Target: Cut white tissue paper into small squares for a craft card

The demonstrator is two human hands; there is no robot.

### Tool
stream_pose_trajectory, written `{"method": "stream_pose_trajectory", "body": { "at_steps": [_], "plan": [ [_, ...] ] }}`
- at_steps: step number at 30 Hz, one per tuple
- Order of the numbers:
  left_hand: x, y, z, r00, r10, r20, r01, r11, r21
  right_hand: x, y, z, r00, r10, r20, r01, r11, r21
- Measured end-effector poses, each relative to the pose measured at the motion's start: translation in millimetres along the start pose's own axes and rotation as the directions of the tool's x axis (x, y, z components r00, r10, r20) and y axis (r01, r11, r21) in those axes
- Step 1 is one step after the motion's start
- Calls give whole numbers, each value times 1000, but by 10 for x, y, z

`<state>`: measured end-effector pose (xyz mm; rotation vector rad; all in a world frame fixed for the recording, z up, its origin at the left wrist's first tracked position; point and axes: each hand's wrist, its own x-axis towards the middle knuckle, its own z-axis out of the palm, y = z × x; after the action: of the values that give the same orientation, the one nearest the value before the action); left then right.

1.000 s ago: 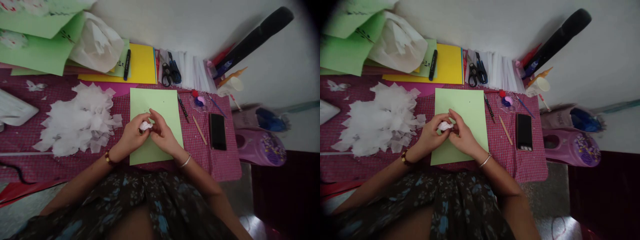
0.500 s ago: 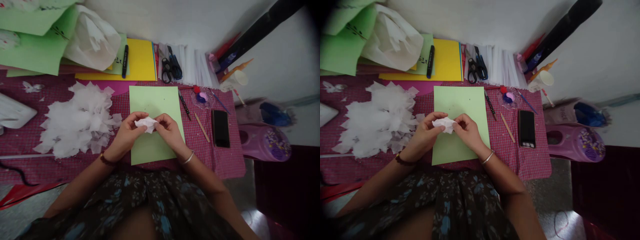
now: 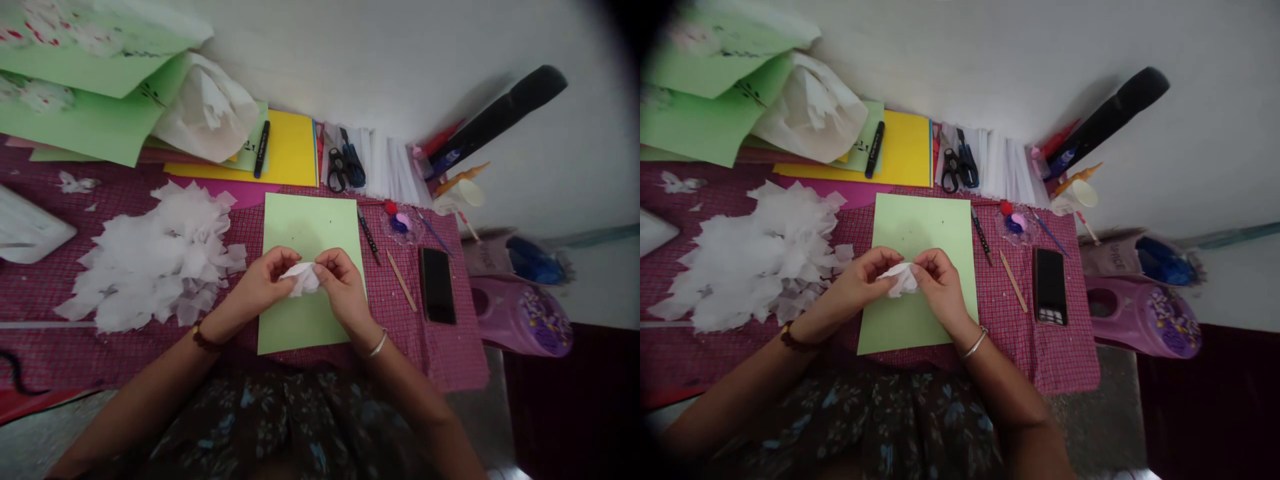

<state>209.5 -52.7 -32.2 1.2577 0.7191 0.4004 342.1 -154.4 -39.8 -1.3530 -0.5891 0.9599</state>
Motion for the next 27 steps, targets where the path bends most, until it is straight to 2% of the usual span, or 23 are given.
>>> {"method": "stream_pose_trajectory", "body": {
  "at_steps": [3, 5, 7, 10, 12, 14, 17, 19, 22, 27],
  "plan": [
    [5, -8, -16, 997, -15, 78, 7, 994, 113, 9, -21, -20, 999, -38, -17, 39, 998, 56],
    [3, -22, -34, 996, -33, 77, 25, 995, 96, 22, -31, -27, 1000, -21, -18, 23, 992, 122],
    [-3, -28, -47, 995, -72, 72, 75, 996, -51, 42, -38, -28, 1000, 28, -8, -26, 980, 196],
    [-10, -10, -36, 992, -116, 50, 126, 947, -295, 81, -23, -30, 995, 94, 21, -96, 951, 294],
    [-10, 4, -7, 995, -100, -12, 88, 918, -386, 106, 8, -34, 991, 115, 69, -132, 923, 362],
    [-8, 5, 26, 991, -64, -118, 6, 901, -434, 121, 48, -35, 979, 130, 157, -186, 885, 427],
    [-4, -19, 61, 965, -4, -260, -110, 900, -422, 105, 97, -13, 950, 132, 283, -252, 860, 444],
    [-3, -39, 70, 951, 48, -307, -168, 909, -380, 72, 116, 23, 941, 127, 313, -250, 885, 393],
    [4, -62, 70, 942, 109, -317, -220, 915, -339, 27, 133, 79, 960, 114, 255, -193, 932, 308],
    [48, -103, 66, 952, 126, -278, -228, 901, -369, 60, 155, 92, 1000, -13, 7, 10, 937, 348]
  ]
}}
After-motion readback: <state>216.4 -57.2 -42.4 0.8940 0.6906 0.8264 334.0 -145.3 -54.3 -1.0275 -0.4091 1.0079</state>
